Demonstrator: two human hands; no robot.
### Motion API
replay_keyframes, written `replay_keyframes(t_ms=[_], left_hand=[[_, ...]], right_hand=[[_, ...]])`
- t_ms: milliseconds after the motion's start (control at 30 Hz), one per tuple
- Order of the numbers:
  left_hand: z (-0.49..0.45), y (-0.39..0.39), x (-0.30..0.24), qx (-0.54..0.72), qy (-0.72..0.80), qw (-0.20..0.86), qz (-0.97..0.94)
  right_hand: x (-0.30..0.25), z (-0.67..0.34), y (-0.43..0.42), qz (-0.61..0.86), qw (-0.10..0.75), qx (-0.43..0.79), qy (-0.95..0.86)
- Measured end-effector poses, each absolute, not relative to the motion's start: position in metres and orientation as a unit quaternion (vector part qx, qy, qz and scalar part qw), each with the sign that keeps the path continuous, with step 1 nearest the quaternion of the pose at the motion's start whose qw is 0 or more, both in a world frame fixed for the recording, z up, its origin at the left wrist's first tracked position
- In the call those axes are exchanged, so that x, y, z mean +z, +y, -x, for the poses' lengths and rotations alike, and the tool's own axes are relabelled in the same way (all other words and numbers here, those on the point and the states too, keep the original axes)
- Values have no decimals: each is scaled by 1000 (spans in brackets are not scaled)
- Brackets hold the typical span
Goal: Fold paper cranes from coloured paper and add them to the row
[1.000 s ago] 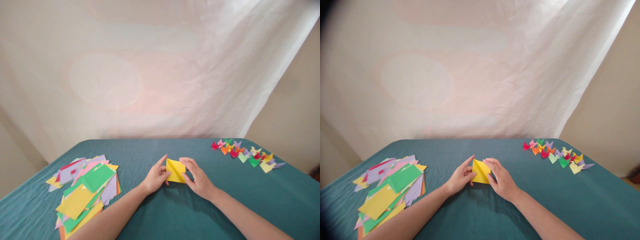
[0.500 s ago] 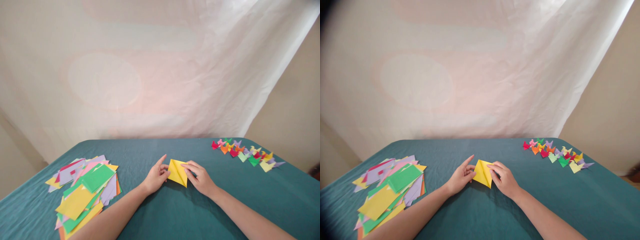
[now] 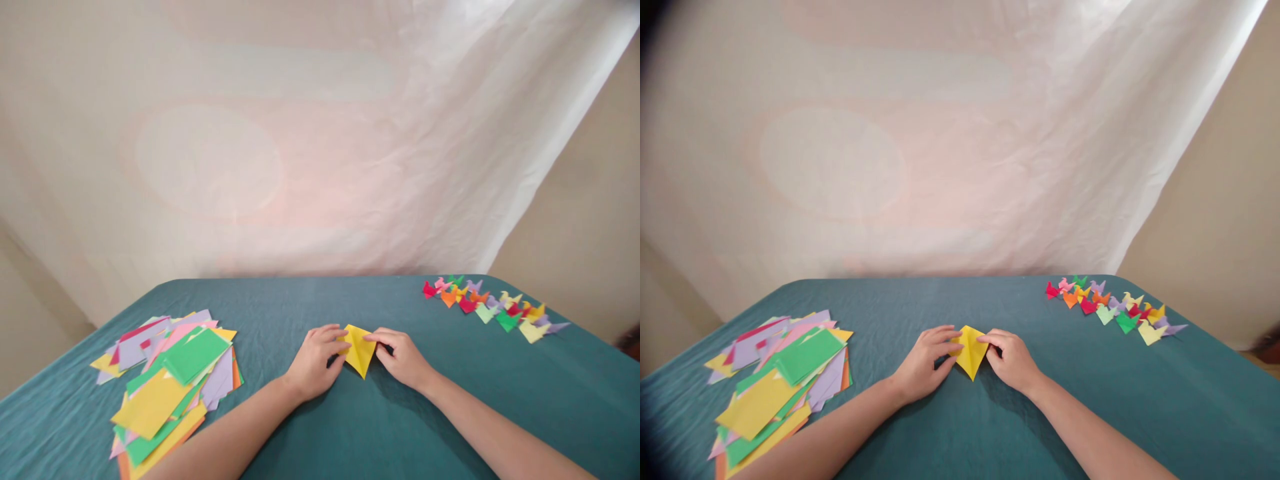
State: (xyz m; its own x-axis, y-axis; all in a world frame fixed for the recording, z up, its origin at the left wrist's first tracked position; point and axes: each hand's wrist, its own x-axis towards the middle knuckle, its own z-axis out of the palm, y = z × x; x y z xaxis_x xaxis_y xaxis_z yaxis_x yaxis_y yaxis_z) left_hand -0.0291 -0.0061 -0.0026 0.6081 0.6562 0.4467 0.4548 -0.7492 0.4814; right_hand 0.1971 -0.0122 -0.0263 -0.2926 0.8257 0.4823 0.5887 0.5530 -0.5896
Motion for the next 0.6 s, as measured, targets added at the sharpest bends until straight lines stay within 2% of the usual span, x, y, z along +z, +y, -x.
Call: replay_keyframes(t_ms=[133,400,600], left_hand=[[26,-15,1,250,281,175,-910],[27,-9,-1,235,287,149,-917],[28,-9,0,229,273,120,-927]], right_hand=[[-27,-197,-11,453,384,150,-791],[-21,-199,-12,433,377,85,-814],[-10,-200,-17,383,301,12,-873]])
